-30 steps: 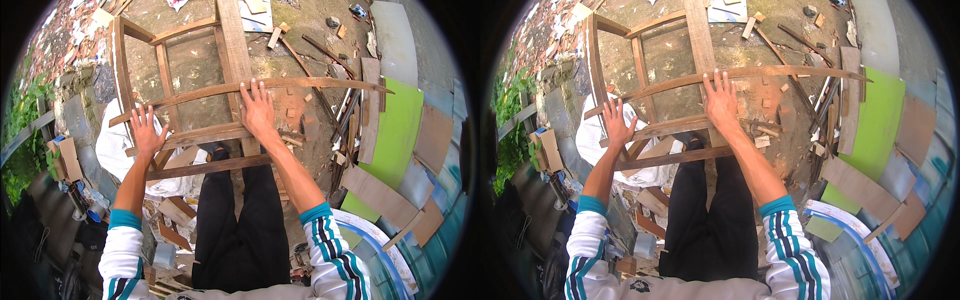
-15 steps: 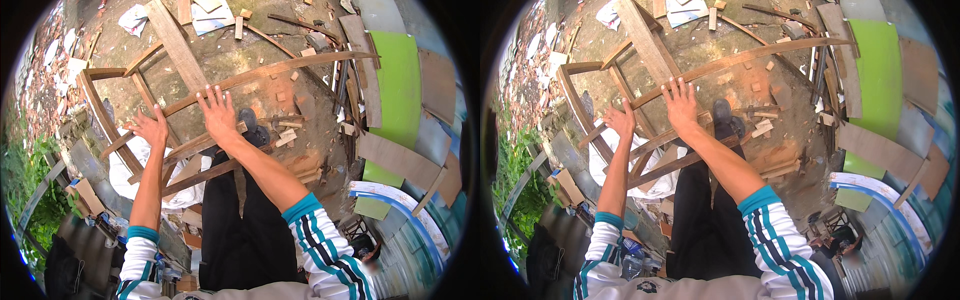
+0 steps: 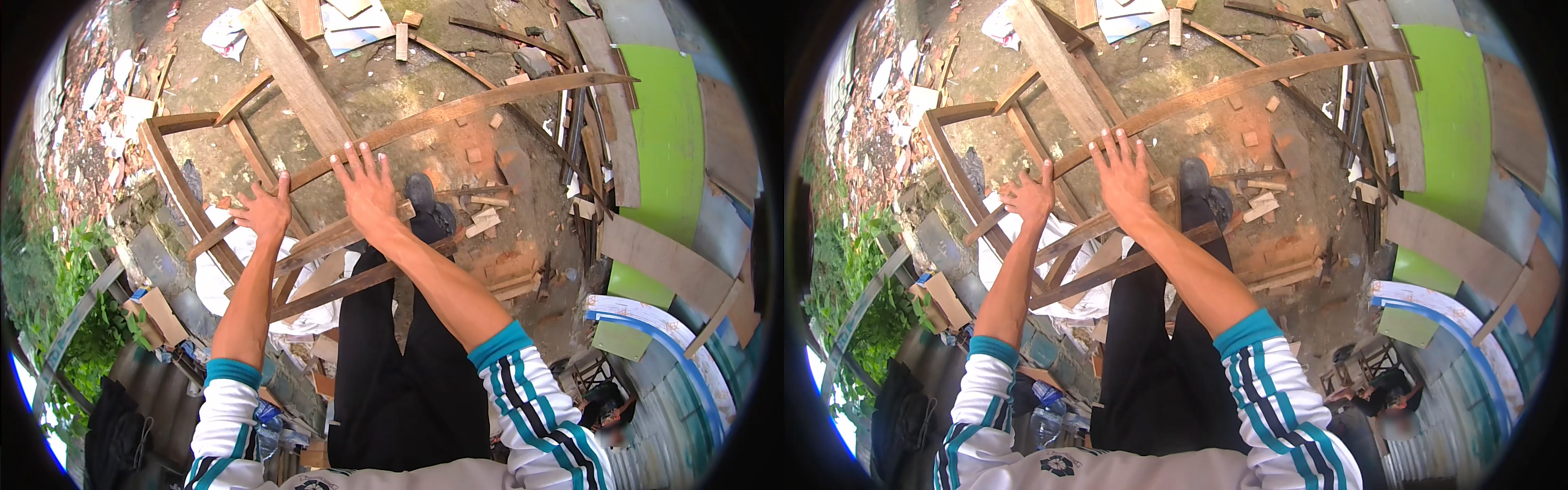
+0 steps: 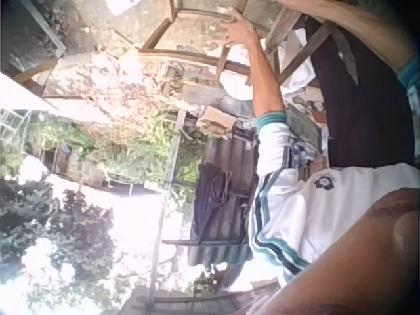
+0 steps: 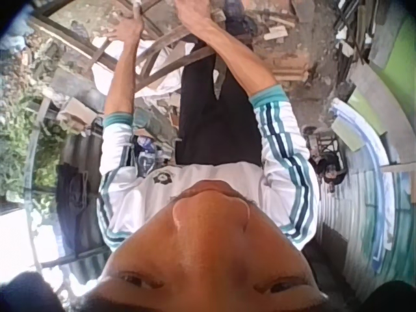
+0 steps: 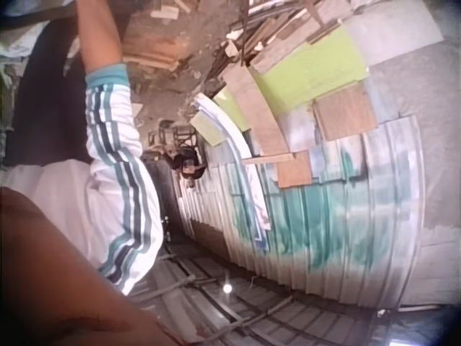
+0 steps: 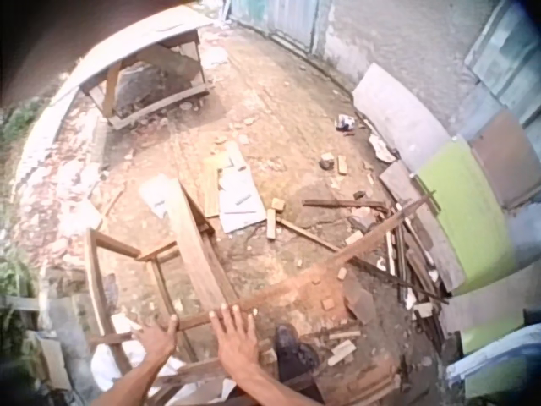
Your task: The person lifts and inspects a wooden frame, then sits on the ground to use a chisel to carve or shape a piece of wood. They repeatedly adjust the wood and chisel to continue the carving process.
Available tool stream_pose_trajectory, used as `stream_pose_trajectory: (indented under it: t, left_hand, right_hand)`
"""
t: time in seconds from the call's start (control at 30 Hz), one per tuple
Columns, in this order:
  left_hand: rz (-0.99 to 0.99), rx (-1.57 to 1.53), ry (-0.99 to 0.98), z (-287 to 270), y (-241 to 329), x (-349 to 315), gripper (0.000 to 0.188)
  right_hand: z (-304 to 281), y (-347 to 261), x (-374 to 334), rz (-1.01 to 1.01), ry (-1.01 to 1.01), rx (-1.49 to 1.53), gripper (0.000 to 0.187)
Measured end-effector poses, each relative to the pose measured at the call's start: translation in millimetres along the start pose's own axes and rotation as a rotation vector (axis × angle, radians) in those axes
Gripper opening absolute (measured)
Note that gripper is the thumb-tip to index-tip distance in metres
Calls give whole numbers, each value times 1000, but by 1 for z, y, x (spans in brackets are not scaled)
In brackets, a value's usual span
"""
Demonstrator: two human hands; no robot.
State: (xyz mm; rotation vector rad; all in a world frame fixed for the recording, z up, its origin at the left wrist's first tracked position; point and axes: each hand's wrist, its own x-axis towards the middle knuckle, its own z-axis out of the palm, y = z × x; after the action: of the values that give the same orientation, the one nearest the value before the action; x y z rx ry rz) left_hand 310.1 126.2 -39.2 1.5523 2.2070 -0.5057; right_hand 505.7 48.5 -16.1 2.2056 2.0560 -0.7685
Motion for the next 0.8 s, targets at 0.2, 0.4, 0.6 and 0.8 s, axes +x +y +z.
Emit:
stream_pose_trajectory:
  t: [0.2, 0.4, 0.6, 0.8]
  left_hand:
    - [20, -22, 61, 8, 0, 2, 103]
    - [26, 0, -19, 3, -3, 2, 117]
    - [-23, 84, -253, -26, 15, 4, 125]
    - [20, 178, -270, -24, 9, 16, 122]
  right_hand:
    - [1, 2, -1, 11, 6, -6, 67]
    - [7, -7, -1, 23, 103, 31, 63]
    - [26, -39, 17, 135, 94, 75, 61]
    - [25, -51, 8, 96, 25, 28, 66]
